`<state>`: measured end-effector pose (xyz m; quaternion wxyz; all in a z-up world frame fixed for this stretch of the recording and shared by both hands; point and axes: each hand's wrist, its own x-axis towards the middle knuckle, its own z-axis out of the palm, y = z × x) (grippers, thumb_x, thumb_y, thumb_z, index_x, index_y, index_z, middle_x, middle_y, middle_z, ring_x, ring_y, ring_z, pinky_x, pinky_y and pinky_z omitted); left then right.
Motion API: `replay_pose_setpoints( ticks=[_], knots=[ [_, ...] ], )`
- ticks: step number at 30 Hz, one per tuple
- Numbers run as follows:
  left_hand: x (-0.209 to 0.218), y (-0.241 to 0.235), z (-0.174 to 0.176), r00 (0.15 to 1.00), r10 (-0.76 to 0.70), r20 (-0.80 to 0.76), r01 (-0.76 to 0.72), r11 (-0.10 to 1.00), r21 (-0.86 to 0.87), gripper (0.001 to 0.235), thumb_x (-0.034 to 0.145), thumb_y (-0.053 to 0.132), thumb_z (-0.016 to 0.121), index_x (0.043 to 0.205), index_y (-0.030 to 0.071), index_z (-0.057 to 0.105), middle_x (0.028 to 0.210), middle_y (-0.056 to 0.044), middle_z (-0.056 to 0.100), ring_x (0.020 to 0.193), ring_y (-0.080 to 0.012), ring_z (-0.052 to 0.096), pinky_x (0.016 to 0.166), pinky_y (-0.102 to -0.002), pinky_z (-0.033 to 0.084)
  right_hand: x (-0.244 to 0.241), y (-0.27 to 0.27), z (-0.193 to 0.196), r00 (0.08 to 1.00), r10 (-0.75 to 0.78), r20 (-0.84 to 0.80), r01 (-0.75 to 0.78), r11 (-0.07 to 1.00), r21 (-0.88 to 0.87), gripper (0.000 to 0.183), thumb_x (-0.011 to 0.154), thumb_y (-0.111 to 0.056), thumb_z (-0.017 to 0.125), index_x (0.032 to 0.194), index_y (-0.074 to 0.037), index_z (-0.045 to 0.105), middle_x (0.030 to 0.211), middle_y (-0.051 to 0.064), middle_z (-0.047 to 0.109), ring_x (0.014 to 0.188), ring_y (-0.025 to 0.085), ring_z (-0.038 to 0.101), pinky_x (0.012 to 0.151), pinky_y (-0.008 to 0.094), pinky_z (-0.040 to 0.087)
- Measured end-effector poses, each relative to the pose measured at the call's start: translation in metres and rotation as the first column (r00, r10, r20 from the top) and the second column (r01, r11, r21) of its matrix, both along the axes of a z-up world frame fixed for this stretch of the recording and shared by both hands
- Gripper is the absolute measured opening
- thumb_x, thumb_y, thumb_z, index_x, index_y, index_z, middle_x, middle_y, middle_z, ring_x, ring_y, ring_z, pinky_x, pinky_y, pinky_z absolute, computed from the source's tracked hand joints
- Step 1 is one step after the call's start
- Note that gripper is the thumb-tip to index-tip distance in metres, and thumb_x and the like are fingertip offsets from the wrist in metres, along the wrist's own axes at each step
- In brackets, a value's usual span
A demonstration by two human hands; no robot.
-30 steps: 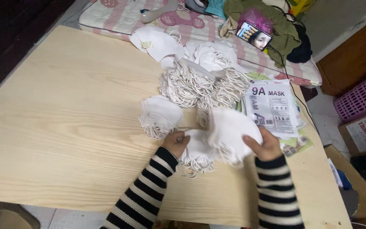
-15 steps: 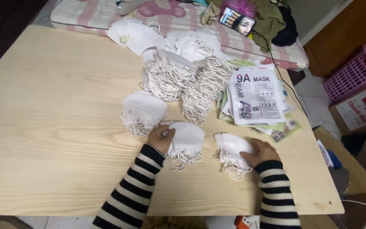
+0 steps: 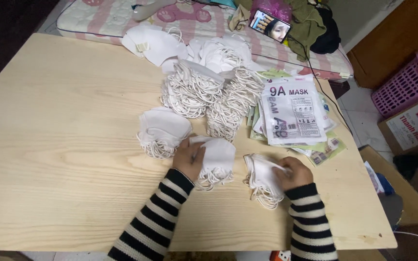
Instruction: Picking up, unfolding, and stacking face masks from a pile onto a wooden table.
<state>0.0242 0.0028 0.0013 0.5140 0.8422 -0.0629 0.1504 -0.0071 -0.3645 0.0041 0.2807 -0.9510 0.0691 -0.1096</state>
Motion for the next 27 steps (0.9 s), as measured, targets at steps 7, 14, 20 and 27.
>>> replay_pose_setpoints(
  ticks=[7,14,20,27],
  knots=[
    [-0.025,-0.013,0.023,0.955,0.086,0.284,-0.040,0.986,-0.165,0.019,0.098,0.013,0.063,0.107,0.002,0.075,0.132,-0.026,0.063,0.130,-0.0439,0.052,0.109,-0.049,0.042,0.006,0.069,0.060,0.923,0.287,0.257,-0.385,0.677,0.627,0.021,0.077,0.000,0.085,0.094,-0.002,0.072,0.067,0.008,0.072,0.060,0.012,0.063,0.054,0.024,0.055],
    [-0.016,-0.003,0.013,0.935,-0.300,-0.189,0.039,0.615,-0.787,0.026,0.100,0.012,0.062,0.114,-0.009,0.067,0.092,-0.016,0.073,0.086,-0.0167,0.067,0.077,-0.031,0.059,0.041,0.117,0.004,0.916,0.364,0.168,-0.338,0.476,0.812,0.023,0.079,0.000,0.085,0.096,0.002,0.071,0.069,0.009,0.072,0.054,0.011,0.064,0.048,0.022,0.056],
    [-0.003,0.000,-0.024,0.879,-0.444,-0.171,0.147,0.595,-0.790,0.027,0.103,0.014,0.056,0.124,0.002,0.069,0.098,-0.014,0.076,0.087,-0.0157,0.070,0.077,-0.032,0.060,0.052,0.113,-0.039,0.936,0.338,0.098,-0.261,0.483,0.836,0.022,0.079,-0.004,0.087,0.095,0.001,0.071,0.064,0.007,0.070,0.050,0.010,0.063,0.044,0.020,0.055],
    [-0.010,-0.002,0.001,0.876,-0.466,-0.125,0.227,0.627,-0.745,0.027,0.105,0.015,0.053,0.117,0.001,0.073,0.087,-0.012,0.074,0.080,-0.0143,0.063,0.075,-0.030,0.058,0.053,0.118,-0.044,0.941,0.329,0.082,-0.246,0.494,0.834,0.025,0.079,-0.007,0.088,0.096,0.001,0.072,0.068,0.010,0.073,0.052,0.011,0.064,0.045,0.021,0.056]
  ],
)
